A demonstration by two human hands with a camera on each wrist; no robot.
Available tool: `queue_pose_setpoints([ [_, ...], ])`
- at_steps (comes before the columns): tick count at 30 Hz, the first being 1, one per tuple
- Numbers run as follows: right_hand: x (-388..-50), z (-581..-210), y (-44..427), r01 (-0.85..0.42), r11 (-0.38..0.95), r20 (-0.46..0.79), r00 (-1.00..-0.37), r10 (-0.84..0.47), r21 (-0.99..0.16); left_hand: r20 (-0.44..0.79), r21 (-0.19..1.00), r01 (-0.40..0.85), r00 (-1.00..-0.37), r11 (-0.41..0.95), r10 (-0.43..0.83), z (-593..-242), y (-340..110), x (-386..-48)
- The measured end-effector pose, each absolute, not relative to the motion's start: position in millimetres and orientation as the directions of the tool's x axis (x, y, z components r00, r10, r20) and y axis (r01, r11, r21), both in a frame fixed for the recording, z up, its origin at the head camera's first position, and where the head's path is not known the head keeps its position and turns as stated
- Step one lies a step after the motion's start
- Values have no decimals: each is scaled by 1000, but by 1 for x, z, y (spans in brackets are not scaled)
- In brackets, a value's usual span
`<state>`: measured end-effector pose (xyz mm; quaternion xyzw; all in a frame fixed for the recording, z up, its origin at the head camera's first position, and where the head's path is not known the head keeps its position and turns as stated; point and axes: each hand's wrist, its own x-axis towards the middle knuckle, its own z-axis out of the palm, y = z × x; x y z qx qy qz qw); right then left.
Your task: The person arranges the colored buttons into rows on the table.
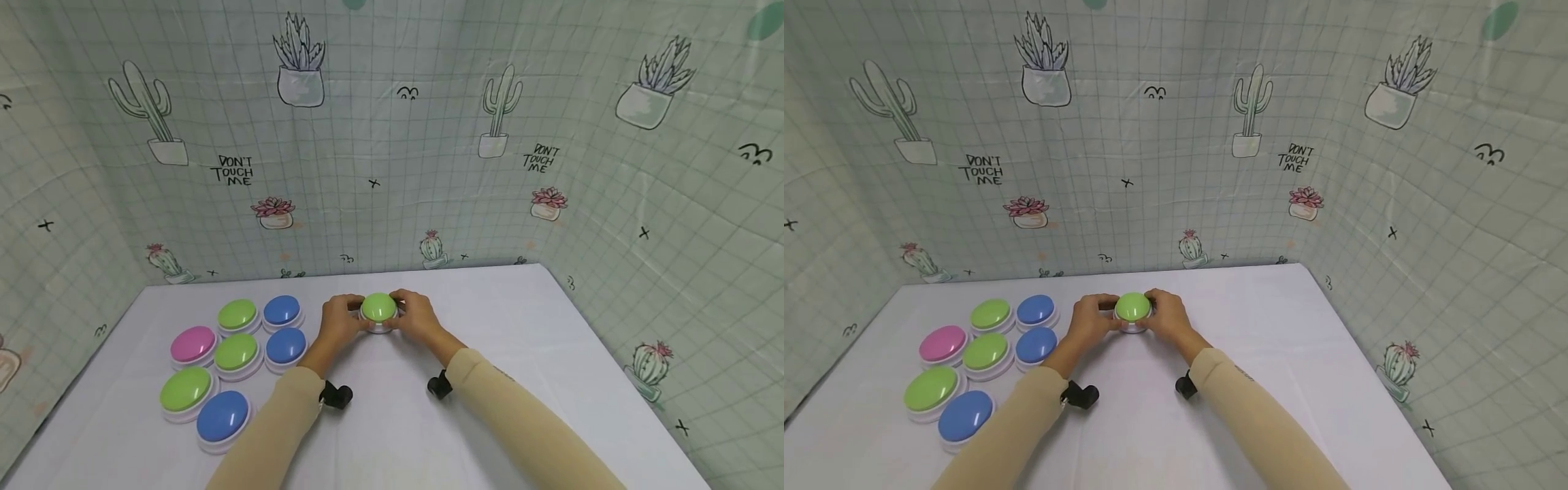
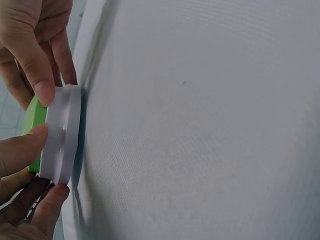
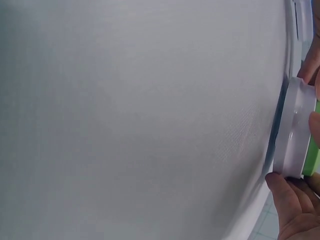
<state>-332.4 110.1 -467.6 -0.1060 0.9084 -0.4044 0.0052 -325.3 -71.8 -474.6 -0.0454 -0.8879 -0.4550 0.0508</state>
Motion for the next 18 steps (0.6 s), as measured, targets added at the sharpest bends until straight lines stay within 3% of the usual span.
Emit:
queue_pose_setpoints([
  [18,-337,-472,107,-187,665,65,-977,-204,-723,131,807,123,-991,578,29,-481,-72,-328],
])
